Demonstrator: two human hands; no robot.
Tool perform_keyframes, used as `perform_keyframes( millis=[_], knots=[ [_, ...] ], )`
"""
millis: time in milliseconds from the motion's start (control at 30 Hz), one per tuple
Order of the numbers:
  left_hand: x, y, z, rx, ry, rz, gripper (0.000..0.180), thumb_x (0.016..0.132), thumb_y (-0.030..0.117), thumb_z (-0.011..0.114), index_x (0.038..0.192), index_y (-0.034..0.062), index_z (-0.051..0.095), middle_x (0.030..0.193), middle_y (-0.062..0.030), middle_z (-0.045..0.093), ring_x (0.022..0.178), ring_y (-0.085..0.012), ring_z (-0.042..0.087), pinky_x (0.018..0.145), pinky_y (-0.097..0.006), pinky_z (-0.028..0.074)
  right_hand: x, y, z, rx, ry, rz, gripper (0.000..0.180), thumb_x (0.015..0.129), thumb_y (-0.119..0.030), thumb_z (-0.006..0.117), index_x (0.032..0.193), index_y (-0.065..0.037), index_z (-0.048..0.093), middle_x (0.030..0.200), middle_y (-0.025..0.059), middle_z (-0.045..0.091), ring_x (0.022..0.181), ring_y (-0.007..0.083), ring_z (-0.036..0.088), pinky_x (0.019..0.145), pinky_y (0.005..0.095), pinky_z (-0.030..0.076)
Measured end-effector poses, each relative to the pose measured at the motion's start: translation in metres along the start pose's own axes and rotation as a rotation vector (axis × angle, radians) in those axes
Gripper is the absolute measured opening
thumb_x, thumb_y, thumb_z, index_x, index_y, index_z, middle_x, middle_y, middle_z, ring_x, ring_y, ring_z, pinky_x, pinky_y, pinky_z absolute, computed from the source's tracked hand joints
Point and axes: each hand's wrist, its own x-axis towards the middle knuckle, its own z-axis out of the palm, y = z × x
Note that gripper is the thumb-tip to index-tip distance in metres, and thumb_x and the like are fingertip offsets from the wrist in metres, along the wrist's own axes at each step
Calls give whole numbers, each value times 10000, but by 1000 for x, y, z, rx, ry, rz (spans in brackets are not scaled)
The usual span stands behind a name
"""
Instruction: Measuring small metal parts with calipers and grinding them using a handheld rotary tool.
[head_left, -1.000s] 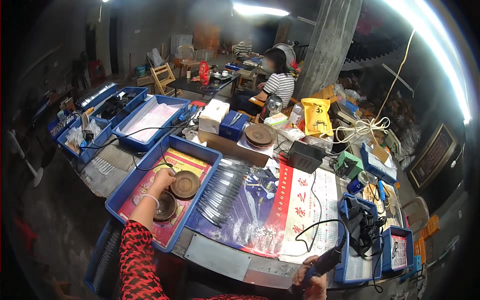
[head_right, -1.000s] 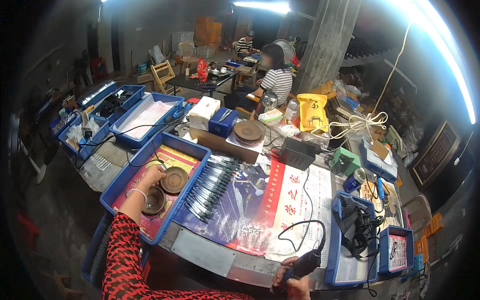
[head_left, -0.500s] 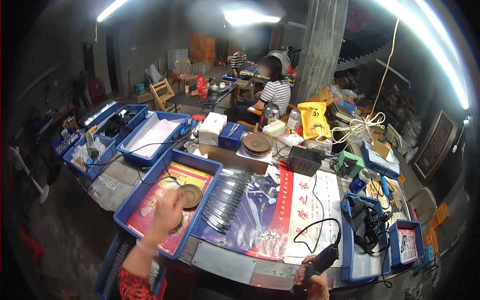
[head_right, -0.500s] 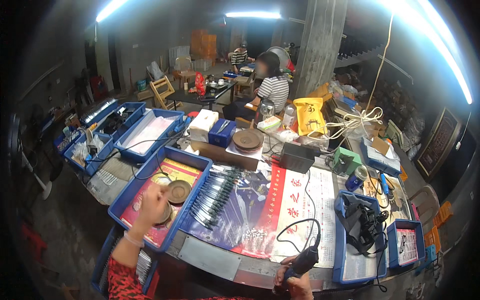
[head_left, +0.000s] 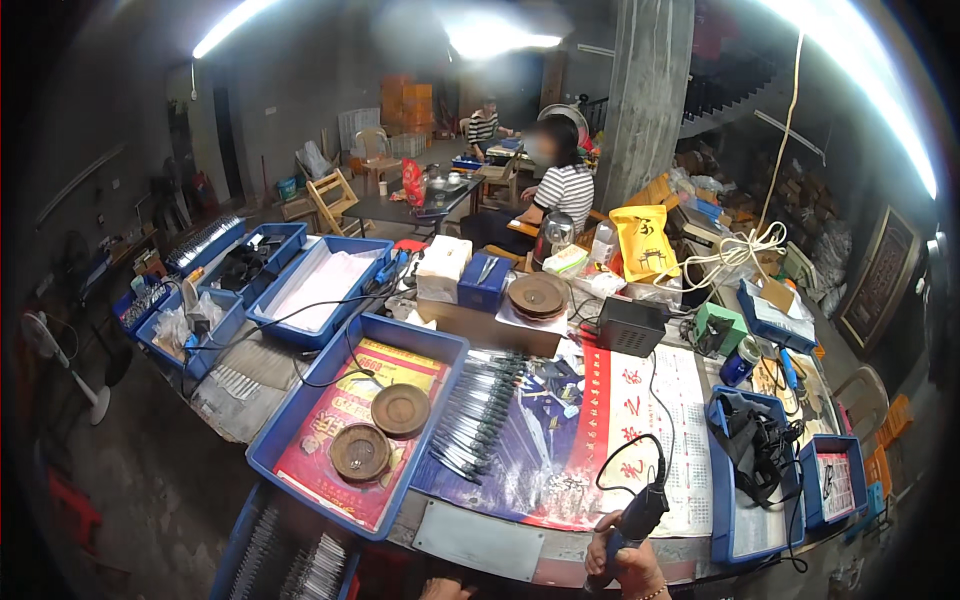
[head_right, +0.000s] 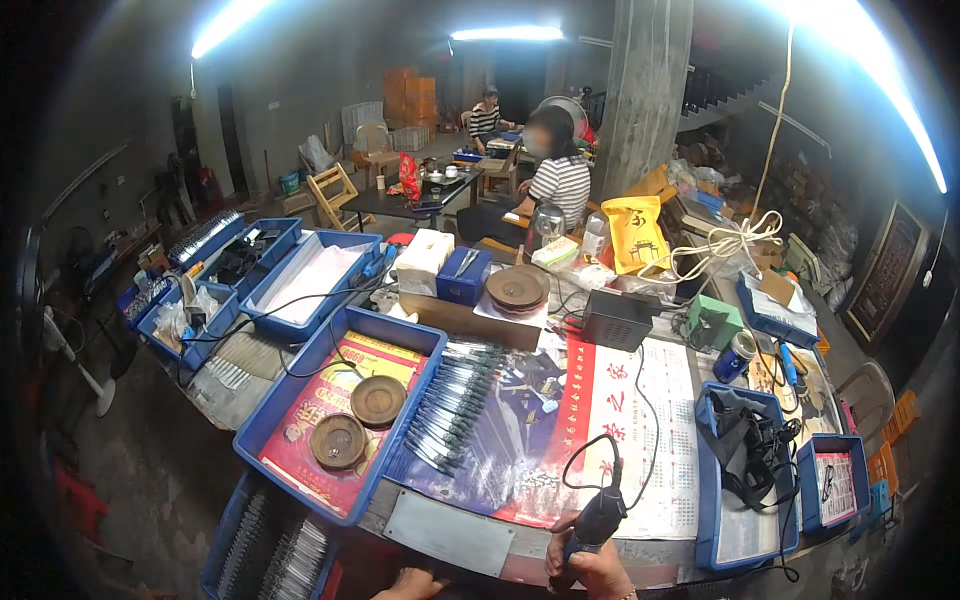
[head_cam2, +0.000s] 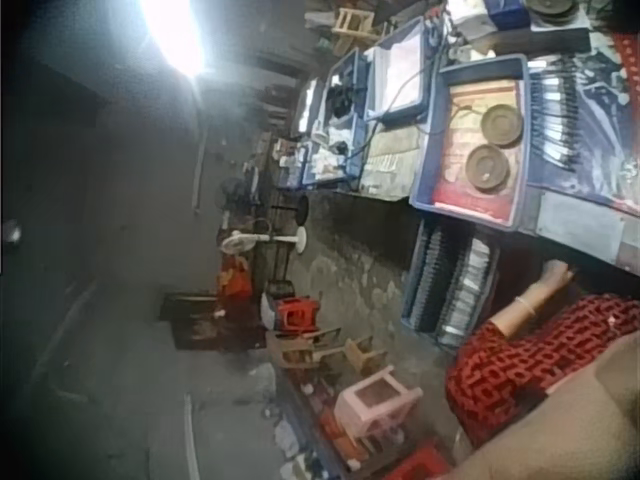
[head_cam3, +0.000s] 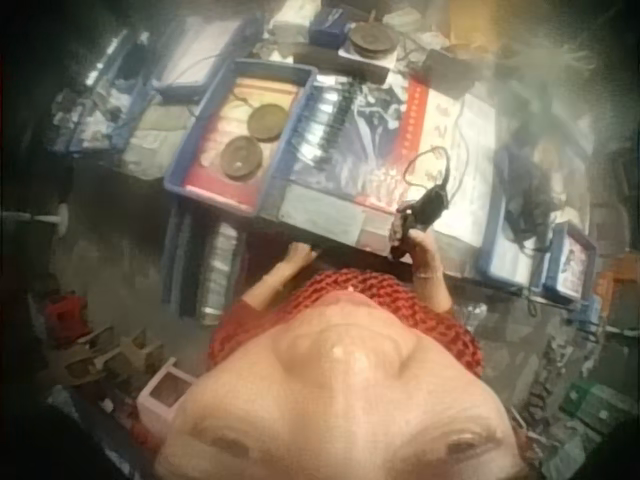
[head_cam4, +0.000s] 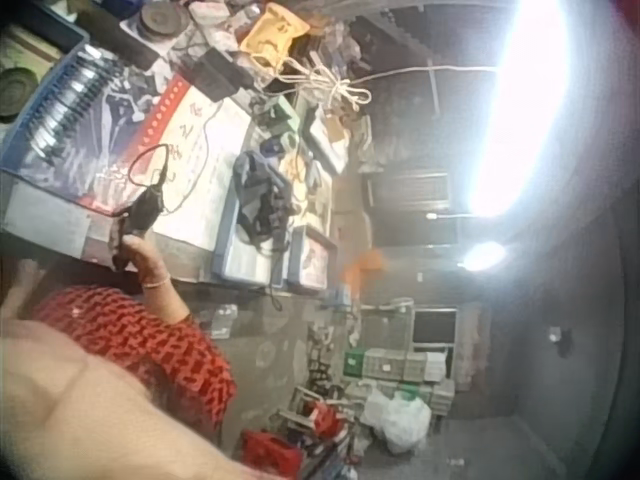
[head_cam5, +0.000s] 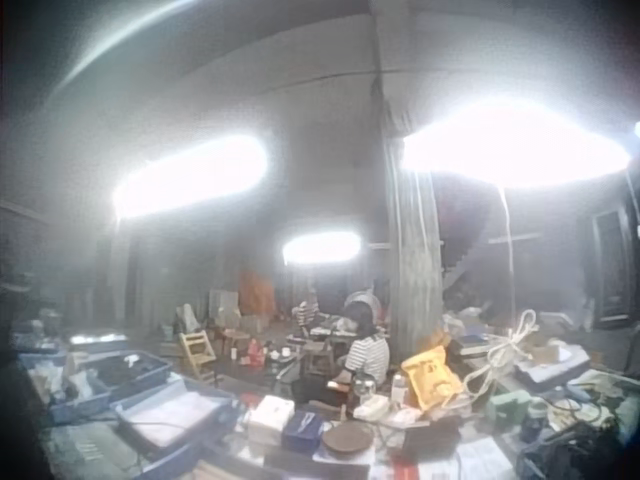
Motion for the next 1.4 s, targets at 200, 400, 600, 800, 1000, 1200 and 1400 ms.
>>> perform_keyframes(
  millis=[200,400,600,800,1000,1200,1400],
  knots=[
    [44,-19,12,-13,49,66,388,761,308,637,1022,26,584,993,-216,593,921,-392,556,771,-452,452,18,7,3,-42,35,15,558,703,-225,693,1145,-43,406,746,94,491,630,199,520,548,293,457],
    [95,-23,21,-24,110,157,388,775,316,611,1037,31,583,1013,-207,591,939,-382,555,785,-443,451,19,7,18,-52,94,59,545,697,-173,689,1142,-34,407,748,101,508,628,204,534,535,309,469],
    [136,-19,29,-3,191,249,389,789,323,585,1051,36,581,1033,-199,589,957,-371,553,800,-434,450,8,15,16,-152,156,16,543,669,-138,721,1111,-2,437,765,106,528,640,198,545,480,318,480],
    [134,-15,41,41,286,307,391,803,330,559,1066,41,580,1052,-190,587,975,-361,552,814,-425,449,-19,16,8,-123,166,19,569,663,-124,734,1127,1,429,763,106,539,612,205,550,472,316,470],
    [108,-10,48,85,433,306,395,818,337,534,1080,46,578,1072,-182,585,992,-350,550,829,-416,448,-41,8,-6,-172,25,4,576,676,-133,741,1140,-10,422,761,114,542,608,224,554,472,330,469],
    [80,-3,57,150,553,303,400,832,345,508,1095,51,576,1091,-173,583,1010,-340,549,843,-407,448,-67,12,-26,-133,-53,-96,547,693,-129,727,1135,-8,428,741,118,530,615,239,538,497,340,471],
    [60,-8,59,246,628,305,407,846,352,482,1110,56,575,1111,-165,581,1028,-330,547,857,-398,447,-78,4,-24,-8,-41,-122,534,690,-119,717,1126,-2,433,723,115,519,608,229,531,495,323,447]
  ],
)
